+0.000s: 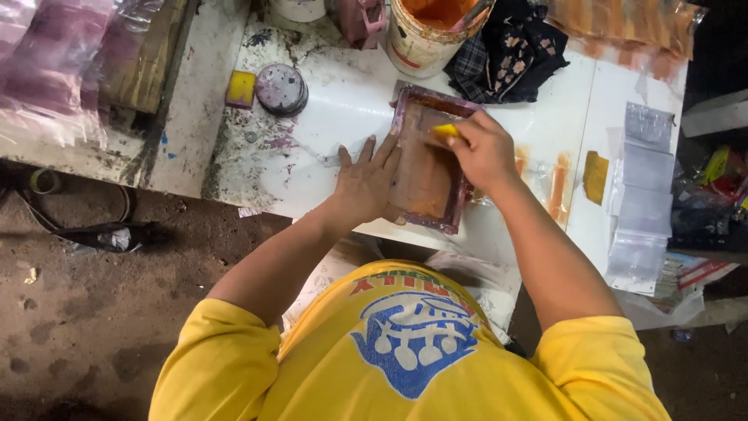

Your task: The person is preparing a screen printing frame by applying a substance with a small scraper and then cleaning the screen and the surrounding work surface with a cloth.

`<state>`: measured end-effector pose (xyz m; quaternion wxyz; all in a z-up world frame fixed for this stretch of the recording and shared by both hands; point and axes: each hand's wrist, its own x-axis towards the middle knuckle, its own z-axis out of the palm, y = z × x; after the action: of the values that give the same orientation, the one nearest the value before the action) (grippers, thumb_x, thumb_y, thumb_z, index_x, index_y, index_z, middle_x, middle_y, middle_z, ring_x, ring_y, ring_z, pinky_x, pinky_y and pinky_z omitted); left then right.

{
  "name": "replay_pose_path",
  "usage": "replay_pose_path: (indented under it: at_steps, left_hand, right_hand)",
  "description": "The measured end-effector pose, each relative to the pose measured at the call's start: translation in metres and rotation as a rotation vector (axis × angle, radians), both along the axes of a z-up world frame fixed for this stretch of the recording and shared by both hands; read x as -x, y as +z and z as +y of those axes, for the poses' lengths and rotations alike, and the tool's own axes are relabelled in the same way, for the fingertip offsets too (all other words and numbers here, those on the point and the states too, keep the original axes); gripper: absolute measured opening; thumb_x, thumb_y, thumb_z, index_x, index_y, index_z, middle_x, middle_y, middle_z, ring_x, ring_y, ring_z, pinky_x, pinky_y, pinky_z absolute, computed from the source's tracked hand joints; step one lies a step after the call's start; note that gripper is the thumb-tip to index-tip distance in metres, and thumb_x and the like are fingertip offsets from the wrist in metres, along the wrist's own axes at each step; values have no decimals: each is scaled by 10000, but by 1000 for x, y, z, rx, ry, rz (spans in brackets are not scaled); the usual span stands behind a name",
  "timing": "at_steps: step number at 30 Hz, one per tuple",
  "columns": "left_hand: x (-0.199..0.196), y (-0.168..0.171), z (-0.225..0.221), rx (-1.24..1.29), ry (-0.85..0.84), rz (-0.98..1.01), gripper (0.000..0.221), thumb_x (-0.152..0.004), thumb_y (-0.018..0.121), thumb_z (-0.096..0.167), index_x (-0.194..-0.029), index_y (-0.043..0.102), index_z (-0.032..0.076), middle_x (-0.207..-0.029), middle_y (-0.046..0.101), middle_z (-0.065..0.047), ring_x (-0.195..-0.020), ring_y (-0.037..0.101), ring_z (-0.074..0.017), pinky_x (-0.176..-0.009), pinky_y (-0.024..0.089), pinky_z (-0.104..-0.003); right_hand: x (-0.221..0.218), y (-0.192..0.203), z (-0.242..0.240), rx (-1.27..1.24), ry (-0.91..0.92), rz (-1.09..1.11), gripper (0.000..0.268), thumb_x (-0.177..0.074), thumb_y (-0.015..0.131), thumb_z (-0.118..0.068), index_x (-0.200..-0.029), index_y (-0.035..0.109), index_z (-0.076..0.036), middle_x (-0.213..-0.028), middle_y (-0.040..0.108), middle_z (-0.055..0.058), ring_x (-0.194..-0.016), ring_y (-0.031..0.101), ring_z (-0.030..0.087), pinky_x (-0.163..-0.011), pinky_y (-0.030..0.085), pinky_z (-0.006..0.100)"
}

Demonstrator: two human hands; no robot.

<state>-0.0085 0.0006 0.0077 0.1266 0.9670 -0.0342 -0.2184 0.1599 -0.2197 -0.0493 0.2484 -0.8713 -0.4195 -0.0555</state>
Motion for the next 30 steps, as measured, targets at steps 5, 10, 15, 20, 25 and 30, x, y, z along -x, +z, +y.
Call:
replay_pose_path:
  at_steps: [5,10,15,20,25,30]
  left_hand:
    - [1,4,0,-8,-2,10,1191,-762,763,700,-1612,214,72,-1705,85,-150,-1516,220,-430,-1073,246,-798]
    - [-3,-1,0,-12,-3,14,1189,-777,741,715,-1617,207,65,-1709,78,-154,-1522,210,-431,-1076,236,-793]
    - [-1,1,2,2,3,25,1220,-757,744,736,-1615,198,63,-1708,80,-155,-1521,205,-433,-1074,222,-801]
    - [-1,2,1,12,4,13,1192,-771,753,709,-1612,208,65,-1706,92,-150,-1522,210,-427,-1072,240,-797]
    - [0,12,2,23,14,18,1186,-784,745,706,-1623,189,77,-1708,95,-146,-1528,205,-418,-1076,244,-792]
    - [1,3,1,2,12,0,1258,-767,770,680,-1642,79,98,-1711,94,-142,-1526,215,-411,-1067,241,-799]
  right_hand:
    - [-6,-30,12,143,-31,-183,143,-894,761,-306,-935,736,-172,-856,555,16,-846,638,277,-742,537,408]
    - [-2,-24,17,54,-54,-204,111,-929,748,-250,-957,731,-144,-866,548,17,-870,637,283,-753,539,398]
    - [-8,-27,18,148,-36,-270,138,-897,748,-299,-913,745,-162,-849,546,15,-919,626,279,-785,534,388]
    - [-24,-7,35,167,-15,-255,139,-932,692,-269,-980,749,-151,-867,531,45,-851,602,316,-728,530,432]
    - [-51,-37,44,125,31,-336,107,-902,707,-237,-971,720,-157,-878,519,24,-825,592,305,-680,537,425]
    - [-37,-34,40,77,225,-273,103,-990,650,-205,-946,694,-122,-874,520,54,-820,590,342,-699,517,447]
